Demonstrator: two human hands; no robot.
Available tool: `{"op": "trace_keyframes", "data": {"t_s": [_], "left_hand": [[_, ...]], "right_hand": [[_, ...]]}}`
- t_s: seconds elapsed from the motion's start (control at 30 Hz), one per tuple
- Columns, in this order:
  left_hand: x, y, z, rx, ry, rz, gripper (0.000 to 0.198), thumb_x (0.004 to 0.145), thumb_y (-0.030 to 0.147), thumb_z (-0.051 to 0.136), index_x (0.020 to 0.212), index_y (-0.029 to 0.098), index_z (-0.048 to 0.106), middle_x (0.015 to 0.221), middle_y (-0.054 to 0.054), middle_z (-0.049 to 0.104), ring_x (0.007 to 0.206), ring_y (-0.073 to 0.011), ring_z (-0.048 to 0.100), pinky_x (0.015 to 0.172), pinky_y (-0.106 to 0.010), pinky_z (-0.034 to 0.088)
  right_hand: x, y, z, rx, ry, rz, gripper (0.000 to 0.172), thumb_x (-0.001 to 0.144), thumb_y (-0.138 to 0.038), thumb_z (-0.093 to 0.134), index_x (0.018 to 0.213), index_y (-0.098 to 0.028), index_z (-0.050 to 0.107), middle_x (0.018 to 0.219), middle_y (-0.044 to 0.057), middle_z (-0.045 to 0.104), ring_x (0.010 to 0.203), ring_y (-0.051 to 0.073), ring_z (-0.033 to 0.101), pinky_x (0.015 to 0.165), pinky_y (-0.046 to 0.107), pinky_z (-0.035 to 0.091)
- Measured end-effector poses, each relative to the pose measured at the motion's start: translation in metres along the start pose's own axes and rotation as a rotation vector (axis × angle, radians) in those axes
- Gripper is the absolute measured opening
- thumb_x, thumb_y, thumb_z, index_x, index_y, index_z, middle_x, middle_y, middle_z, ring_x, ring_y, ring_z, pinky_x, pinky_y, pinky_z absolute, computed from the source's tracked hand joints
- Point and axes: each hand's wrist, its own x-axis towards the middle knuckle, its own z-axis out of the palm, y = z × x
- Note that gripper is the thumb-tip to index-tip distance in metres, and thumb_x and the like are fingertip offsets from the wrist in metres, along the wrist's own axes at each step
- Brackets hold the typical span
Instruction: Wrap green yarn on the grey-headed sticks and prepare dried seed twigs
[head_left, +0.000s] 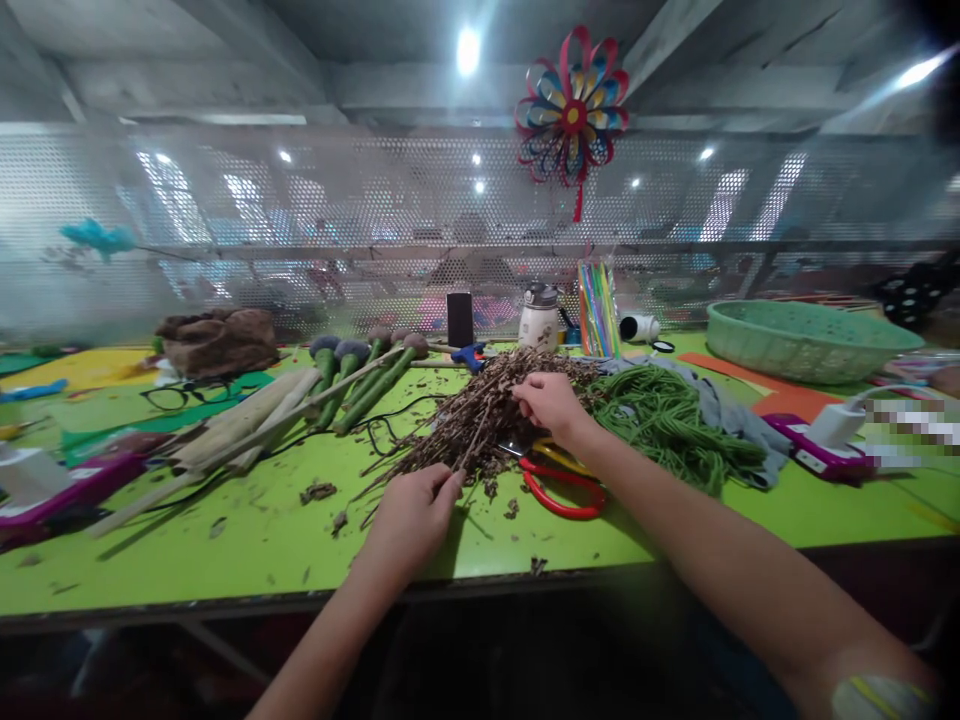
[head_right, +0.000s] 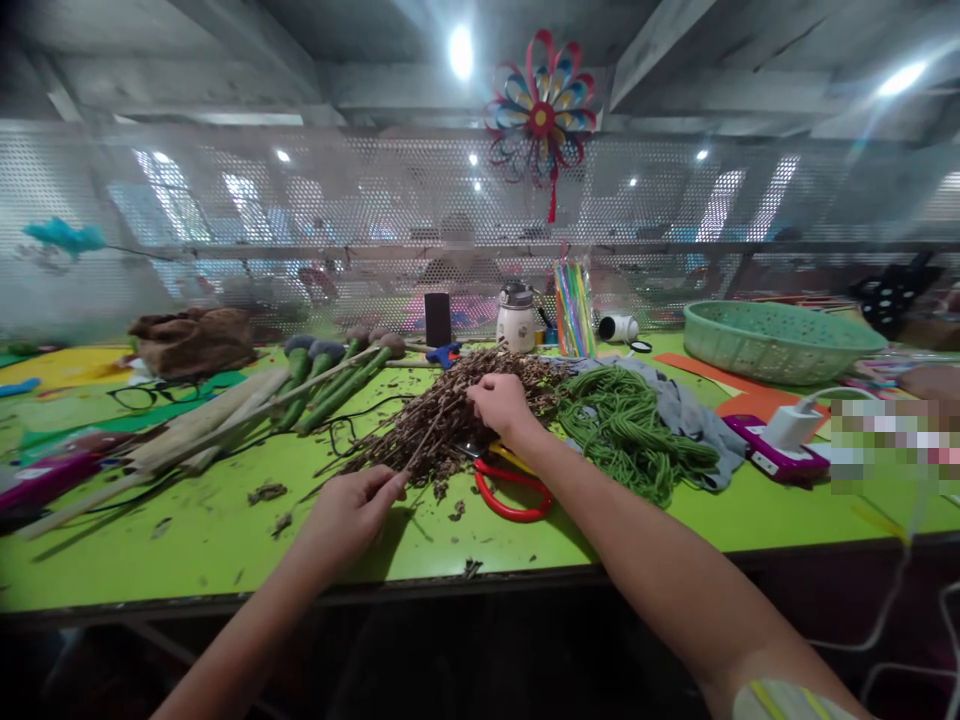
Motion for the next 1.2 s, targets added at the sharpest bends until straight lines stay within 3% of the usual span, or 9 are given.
{"op": "trace_keyframes", "data": {"t_s": [0.1, 0.2, 0.4, 0.5, 0.67, 0.77, 0.97, 1.07, 1.2], "left_hand": [[0.0, 0.003, 0.002, -0.03, 0.01, 0.0, 0.037, 0.088, 0.039, 0.038, 0.056, 0.019, 0.04, 0.05, 0.002, 0.044, 0.052, -0.013, 0.044, 0.053, -0.024, 0.025], [0.001, 0.007, 0.004, -0.021, 0.013, 0.019, 0.035, 0.087, 0.038, 0.041, 0.057, 0.019, 0.042, 0.051, 0.002, 0.048, 0.052, -0.0128, 0.045, 0.053, -0.024, 0.025], [-0.002, 0.016, 0.007, 0.27, 0.114, 0.023, 0.029, 0.087, 0.036, 0.042, 0.067, 0.019, 0.056, 0.058, -0.004, 0.061, 0.055, -0.0168, 0.053, 0.055, -0.027, 0.023], [-0.004, 0.017, 0.008, 0.283, 0.124, 0.036, 0.03, 0.088, 0.035, 0.04, 0.067, 0.019, 0.055, 0.059, -0.004, 0.061, 0.055, -0.0175, 0.053, 0.055, -0.028, 0.022], [-0.003, 0.014, 0.004, -0.174, 0.013, -0.011, 0.036, 0.086, 0.041, 0.042, 0.057, 0.019, 0.045, 0.045, 0.002, 0.048, 0.046, -0.0126, 0.044, 0.051, -0.024, 0.026], [-0.003, 0.009, 0.001, -0.527, -0.136, -0.139, 0.037, 0.085, 0.047, 0.044, 0.063, 0.018, 0.051, 0.032, 0.006, 0.037, 0.035, -0.0094, 0.031, 0.045, -0.023, 0.023], [-0.006, -0.003, 0.002, -0.984, -0.294, -0.143, 0.036, 0.085, 0.049, 0.046, 0.071, 0.017, 0.055, 0.033, 0.009, 0.034, 0.035, -0.0068, 0.019, 0.042, -0.022, 0.015], [-0.008, 0.001, 0.004, -0.813, -0.213, -0.168, 0.036, 0.085, 0.048, 0.044, 0.068, 0.018, 0.053, 0.034, 0.008, 0.033, 0.036, -0.0082, 0.023, 0.043, -0.023, 0.018], [-0.011, 0.011, 0.005, -0.171, 0.12, -0.049, 0.034, 0.084, 0.039, 0.045, 0.056, 0.018, 0.046, 0.047, 0.002, 0.045, 0.048, -0.0119, 0.041, 0.052, -0.025, 0.025]], "right_hand": [[-0.006, -0.001, 0.003, 0.081, -0.181, 0.092, 0.016, 0.072, -0.024, 0.054, 0.06, -0.015, 0.054, 0.043, -0.003, 0.051, 0.032, 0.007, 0.039, 0.033, 0.02, 0.024], [-0.013, -0.002, 0.009, 0.187, -0.264, 0.128, 0.017, 0.073, -0.028, 0.061, 0.065, -0.015, 0.052, 0.051, -0.001, 0.056, 0.035, 0.007, 0.046, 0.032, 0.018, 0.029], [-0.014, -0.001, 0.015, 0.27, -0.124, 0.19, 0.032, 0.073, -0.025, 0.068, 0.054, -0.016, 0.043, 0.04, -0.005, 0.047, 0.029, 0.004, 0.039, 0.027, 0.014, 0.021], [-0.012, -0.001, 0.015, 0.262, -0.114, 0.184, 0.033, 0.078, -0.025, 0.062, 0.053, -0.016, 0.044, 0.037, -0.006, 0.043, 0.026, 0.002, 0.034, 0.026, 0.014, 0.017], [-0.012, -0.002, 0.014, 0.297, -0.168, 0.197, 0.028, 0.081, -0.025, 0.054, 0.057, -0.015, 0.045, 0.038, -0.007, 0.042, 0.027, 0.002, 0.03, 0.027, 0.014, 0.016], [-0.015, -0.003, 0.015, 0.301, -0.189, 0.186, 0.025, 0.082, -0.028, 0.05, 0.061, -0.016, 0.046, 0.04, -0.007, 0.042, 0.028, 0.003, 0.029, 0.028, 0.015, 0.015], [-0.016, -0.002, 0.017, 0.191, -0.185, 0.084, 0.023, 0.08, -0.031, 0.045, 0.062, -0.017, 0.048, 0.043, -0.006, 0.043, 0.032, 0.005, 0.03, 0.034, 0.019, 0.019], [-0.015, 0.0, 0.016, 0.082, -0.106, -0.039, 0.025, 0.077, -0.028, 0.047, 0.053, -0.018, 0.046, 0.042, -0.005, 0.04, 0.039, 0.008, 0.033, 0.042, 0.021, 0.024], [-0.019, 0.002, 0.015, -0.141, 0.032, -0.24, 0.029, 0.07, -0.022, 0.054, 0.046, -0.018, 0.038, 0.046, -0.004, 0.036, 0.05, 0.01, 0.03, 0.053, 0.024, 0.024]]}}
